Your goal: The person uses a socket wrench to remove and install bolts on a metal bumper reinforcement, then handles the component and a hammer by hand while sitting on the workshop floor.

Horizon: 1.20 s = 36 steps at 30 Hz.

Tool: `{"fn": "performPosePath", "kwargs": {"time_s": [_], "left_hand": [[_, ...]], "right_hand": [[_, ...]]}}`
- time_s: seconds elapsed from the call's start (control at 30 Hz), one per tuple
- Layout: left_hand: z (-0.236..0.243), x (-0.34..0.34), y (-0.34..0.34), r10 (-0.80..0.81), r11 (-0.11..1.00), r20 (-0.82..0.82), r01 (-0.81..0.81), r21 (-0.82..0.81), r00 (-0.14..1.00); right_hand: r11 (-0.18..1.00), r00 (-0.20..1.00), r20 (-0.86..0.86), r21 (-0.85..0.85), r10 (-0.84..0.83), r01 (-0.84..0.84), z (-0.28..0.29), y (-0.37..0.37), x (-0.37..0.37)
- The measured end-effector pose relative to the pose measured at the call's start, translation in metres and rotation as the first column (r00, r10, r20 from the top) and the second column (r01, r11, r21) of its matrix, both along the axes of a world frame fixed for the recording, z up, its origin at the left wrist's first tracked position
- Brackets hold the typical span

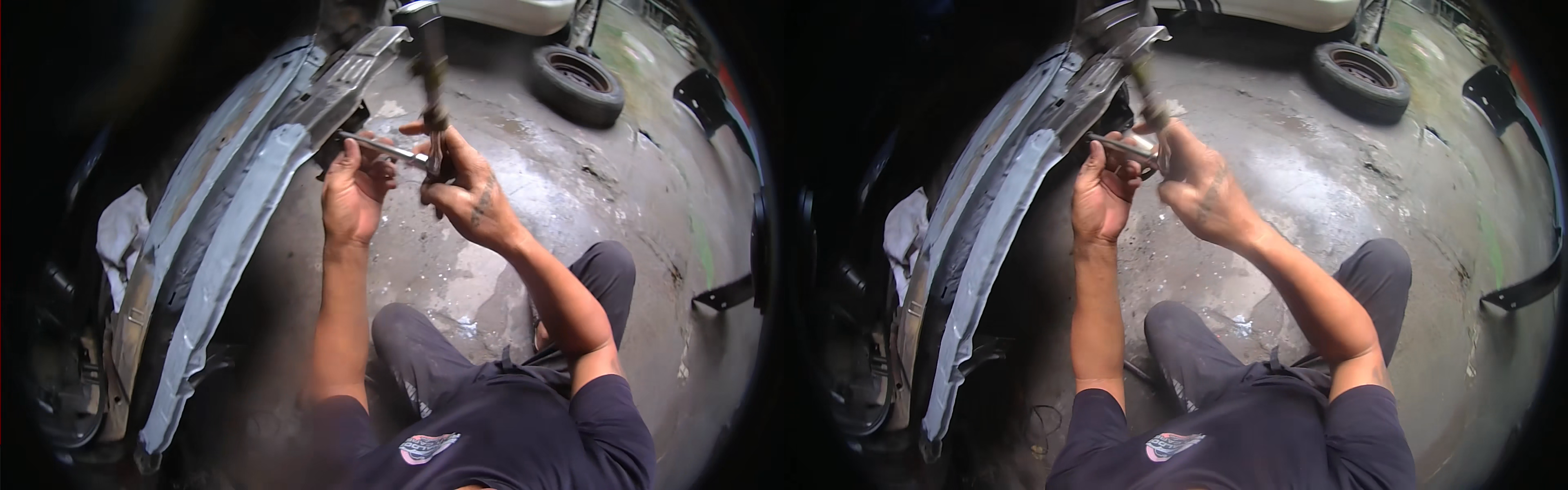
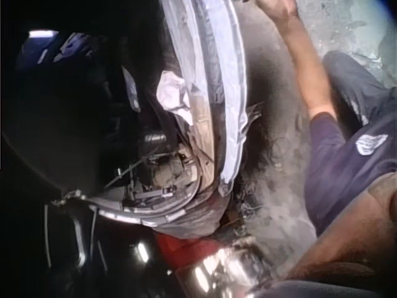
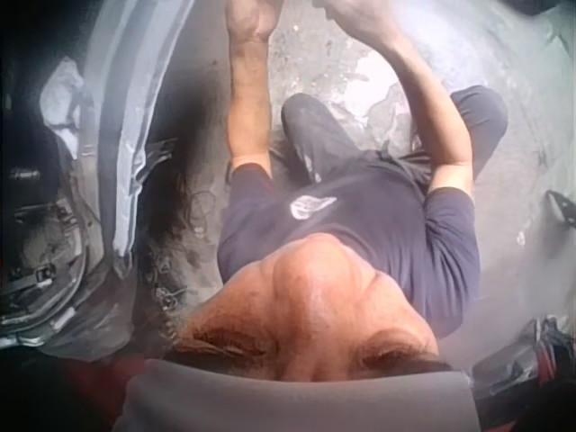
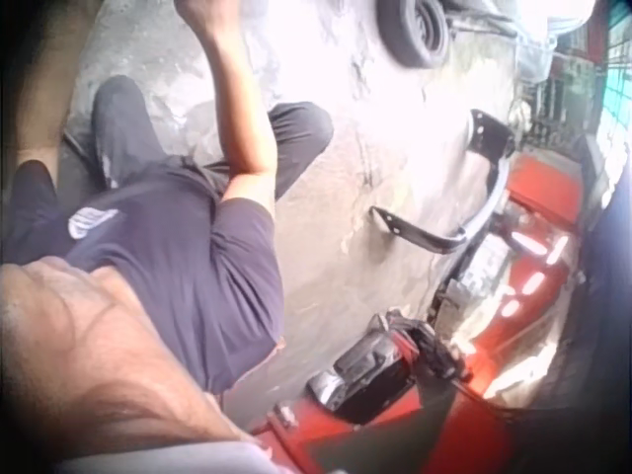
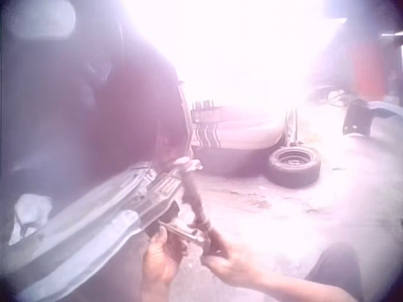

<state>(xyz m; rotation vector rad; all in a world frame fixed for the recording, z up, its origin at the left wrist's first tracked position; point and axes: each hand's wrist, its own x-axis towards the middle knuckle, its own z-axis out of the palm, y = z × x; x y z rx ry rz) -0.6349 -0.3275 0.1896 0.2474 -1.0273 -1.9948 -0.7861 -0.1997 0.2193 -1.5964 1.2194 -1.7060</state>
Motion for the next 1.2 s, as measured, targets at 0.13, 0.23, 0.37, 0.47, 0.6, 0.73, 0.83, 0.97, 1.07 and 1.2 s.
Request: {"fn": "performPosePath", "kwargs": {"time_s": [0.13, 0.23, 0.37, 0.47, 0.6, 0.73, 0.83, 0.97, 1.07, 1.2], "left_hand": [[0.01, 0.015, -0.001, 0.072, 0.997, 0.065, -0.07, -0.045, 0.995], [0.011, 0.023, -0.008, 0.107, 0.993, 0.162, -0.099, -0.061, 0.981], [0.003, 0.015, -0.006, 0.016, 1.0, 0.135, -0.012, -0.028, 0.991], [-0.007, 0.007, -0.008, 0.025, 0.999, 0.024, -0.025, -0.037, 0.999], [-0.015, -0.001, -0.014, -0.047, 0.999, -0.089, 0.047, 0.002, 0.995], [-0.02, -0.004, -0.013, -0.133, 0.991, -0.208, 0.134, -0.009, 0.969], [-0.021, -0.001, -0.009, -0.115, 0.993, -0.265, 0.121, 0.006, 0.957], [-0.004, -0.003, 0.005, 0.074, 0.994, 0.067, -0.069, -0.081, 0.995], [0.004, 0.016, 0.002, 0.169, 0.981, 0.245, -0.138, -0.139, 0.955], [0.026, 0.031, -0.003, 0.082, 0.993, 0.321, -0.104, 0.05, 0.943]], "right_hand": [[0.921, 0.745, -0.569, -0.356, -0.349, 0.159, 0.009, -0.004, 0.02], [0.841, 0.451, -0.746, -0.54, -0.49, 0.02, -0.003, 0.0, 0.022], [0.799, 0.662, -0.479, -0.503, -0.576, 0.33, -0.041, 0.038, 0.009], [0.924, 0.939, 0.313, 0.299, 0.143, -0.24, -0.064, 0.067, 0.025], [0.778, 0.327, 0.915, 0.024, 0.235, -0.627, -0.051, 0.035, 0.038], [0.87, 0.257, 0.936, -0.091, 0.24, -0.484, -0.034, 0.008, 0.041], [0.914, 0.405, 0.892, -0.022, 0.201, -0.405, -0.025, 0.006, 0.036], [0.987, 0.963, 0.261, -0.157, 0.064, -0.023, -0.029, -0.005, 0.003], [0.902, 0.919, -0.219, -0.363, -0.327, 0.234, -0.024, -0.011, 0.002], [0.744, 0.703, -0.431, -0.634, -0.566, 0.21, -0.037, -0.013, 0.02]]}}
